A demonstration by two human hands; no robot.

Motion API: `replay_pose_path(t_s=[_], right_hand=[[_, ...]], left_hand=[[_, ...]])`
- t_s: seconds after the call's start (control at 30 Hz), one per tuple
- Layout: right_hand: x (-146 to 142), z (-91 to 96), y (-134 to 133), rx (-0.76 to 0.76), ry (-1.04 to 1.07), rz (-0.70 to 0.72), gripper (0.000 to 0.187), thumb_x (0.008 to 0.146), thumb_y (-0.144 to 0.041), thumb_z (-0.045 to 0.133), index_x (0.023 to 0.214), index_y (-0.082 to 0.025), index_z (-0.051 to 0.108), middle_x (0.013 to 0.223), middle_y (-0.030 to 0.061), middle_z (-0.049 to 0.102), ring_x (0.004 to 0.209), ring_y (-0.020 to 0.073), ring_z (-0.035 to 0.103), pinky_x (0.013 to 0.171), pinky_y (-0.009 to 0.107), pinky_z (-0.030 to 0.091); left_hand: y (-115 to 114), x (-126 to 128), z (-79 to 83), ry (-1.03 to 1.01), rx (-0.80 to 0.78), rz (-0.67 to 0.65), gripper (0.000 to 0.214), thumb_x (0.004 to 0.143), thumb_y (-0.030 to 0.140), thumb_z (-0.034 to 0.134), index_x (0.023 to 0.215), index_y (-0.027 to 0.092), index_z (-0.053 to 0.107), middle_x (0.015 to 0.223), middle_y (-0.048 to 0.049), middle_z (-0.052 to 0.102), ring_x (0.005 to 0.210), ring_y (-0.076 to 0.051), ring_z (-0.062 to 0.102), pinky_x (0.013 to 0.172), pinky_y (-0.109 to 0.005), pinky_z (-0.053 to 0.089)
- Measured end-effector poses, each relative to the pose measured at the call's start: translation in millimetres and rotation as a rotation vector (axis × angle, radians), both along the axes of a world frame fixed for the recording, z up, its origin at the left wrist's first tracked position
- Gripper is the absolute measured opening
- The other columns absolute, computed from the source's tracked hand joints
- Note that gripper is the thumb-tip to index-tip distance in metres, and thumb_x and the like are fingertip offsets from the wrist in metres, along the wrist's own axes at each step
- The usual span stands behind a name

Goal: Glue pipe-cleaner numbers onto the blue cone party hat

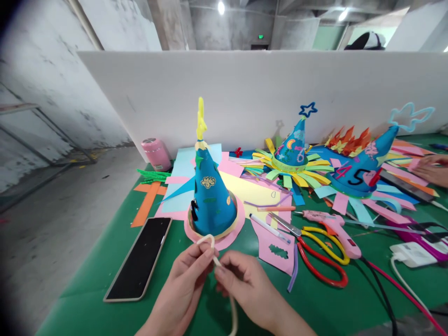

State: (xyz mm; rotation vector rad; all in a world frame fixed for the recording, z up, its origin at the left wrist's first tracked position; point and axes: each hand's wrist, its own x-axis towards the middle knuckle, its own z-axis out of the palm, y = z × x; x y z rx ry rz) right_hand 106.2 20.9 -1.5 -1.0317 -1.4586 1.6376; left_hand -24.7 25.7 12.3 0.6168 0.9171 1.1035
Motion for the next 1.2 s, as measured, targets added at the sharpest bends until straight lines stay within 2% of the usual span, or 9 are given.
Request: replay_pose_path(t_s=[0.13, 0.33, 0.5, 0.7, 0.8, 0.9, 1.0, 1.1, 1.2], right_hand=[[14, 4.7, 4, 0.006, -0.065, -0.008, 0.028, 0.084, -0.038, 0.045, 0.066, -0.016, 0.047, 0.056, -0.0047, 0.036, 0.051, 0.0073, 0.032, 0.046, 0.02, 0.025], [29, 19.9, 4, 0.058, -0.213, 0.033, 0.023, 0.079, -0.033, 0.053, 0.064, -0.016, 0.05, 0.053, -0.0056, 0.033, 0.049, 0.0069, 0.027, 0.043, 0.02, 0.021], [29, 30.8, 6, 0.043, -0.201, 0.092, 0.015, 0.075, -0.028, 0.058, 0.068, -0.015, 0.056, 0.057, -0.004, 0.045, 0.051, 0.0068, 0.037, 0.045, 0.018, 0.027], [24, 31.8, 5, 0.044, -0.148, 0.053, 0.016, 0.083, -0.029, 0.048, 0.076, -0.015, 0.054, 0.07, 0.0008, 0.057, 0.064, 0.0105, 0.049, 0.055, 0.02, 0.035], [22, 27.8, 5, 0.06, -0.176, 0.01, 0.02, 0.083, -0.031, 0.046, 0.072, -0.015, 0.052, 0.066, -0.0003, 0.052, 0.061, 0.0101, 0.046, 0.053, 0.02, 0.034], [21, 24.4, 8, 0.093, -0.245, -0.043, 0.022, 0.083, -0.031, 0.046, 0.068, -0.016, 0.049, 0.06, -0.0031, 0.042, 0.054, 0.0079, 0.036, 0.048, 0.02, 0.028], [22, 23.8, 9, 0.12, -0.278, -0.061, 0.022, 0.084, -0.031, 0.044, 0.069, -0.016, 0.048, 0.059, -0.0041, 0.039, 0.053, 0.0076, 0.031, 0.046, 0.02, 0.025], [22, 24.6, 9, 0.155, -0.305, -0.052, 0.021, 0.084, -0.033, 0.043, 0.073, -0.017, 0.05, 0.062, -0.003, 0.043, 0.054, 0.0082, 0.035, 0.046, 0.02, 0.028], [21, 23.4, 5, 0.23, -0.358, -0.035, 0.023, 0.084, -0.033, 0.045, 0.069, -0.017, 0.05, 0.063, -0.0021, 0.045, 0.057, 0.0089, 0.04, 0.049, 0.019, 0.03]], left_hand=[[-1, -5, 1.2, -0.078, -0.022, -0.096, 0.006, 0.074, 0.018, 0.058, 0.068, 0.015, 0.057, 0.064, 0.0016, 0.052, 0.059, -0.007, 0.043, 0.059, -0.018, 0.035], [1, -9, 2.7, -0.153, -0.056, -0.328, 0.007, 0.069, 0.013, 0.057, 0.062, 0.012, 0.057, 0.058, -0.0009, 0.053, 0.053, -0.007, 0.042, 0.05, -0.02, 0.029], [6, -10, -2.6, -0.172, -0.092, -0.435, 0.01, 0.067, 0.013, 0.055, 0.057, 0.01, 0.056, 0.052, 0.0, 0.048, 0.047, -0.008, 0.041, 0.047, -0.021, 0.026], [7, -9, -7.8, -0.143, -0.067, -0.458, 0.015, 0.069, 0.013, 0.053, 0.054, 0.01, 0.055, 0.051, 0.0003, 0.045, 0.047, -0.008, 0.04, 0.046, -0.022, 0.026], [6, -8, -8.2, -0.106, -0.045, -0.449, 0.016, 0.069, 0.015, 0.055, 0.054, 0.01, 0.055, 0.051, 0.0003, 0.046, 0.047, -0.008, 0.041, 0.046, -0.021, 0.026], [6, -8, -9.2, -0.05, -0.013, -0.402, 0.016, 0.072, 0.018, 0.055, 0.058, 0.011, 0.056, 0.051, 0.0013, 0.046, 0.047, -0.007, 0.041, 0.047, -0.021, 0.028], [7, -10, -10.8, 0.068, 0.046, -0.378, 0.019, 0.075, 0.024, 0.055, 0.061, 0.012, 0.057, 0.049, 0.0026, 0.044, 0.048, -0.007, 0.04, 0.048, -0.02, 0.028], [9, -12, -11.2, 0.229, 0.129, -0.363, 0.025, 0.077, 0.032, 0.053, 0.061, 0.013, 0.056, 0.05, 0.0028, 0.044, 0.049, -0.007, 0.037, 0.049, -0.021, 0.028], [11, -13, -8.6, 0.367, 0.217, -0.353, 0.029, 0.078, 0.036, 0.05, 0.06, 0.013, 0.054, 0.051, 0.0023, 0.044, 0.05, -0.008, 0.038, 0.05, -0.021, 0.029]])
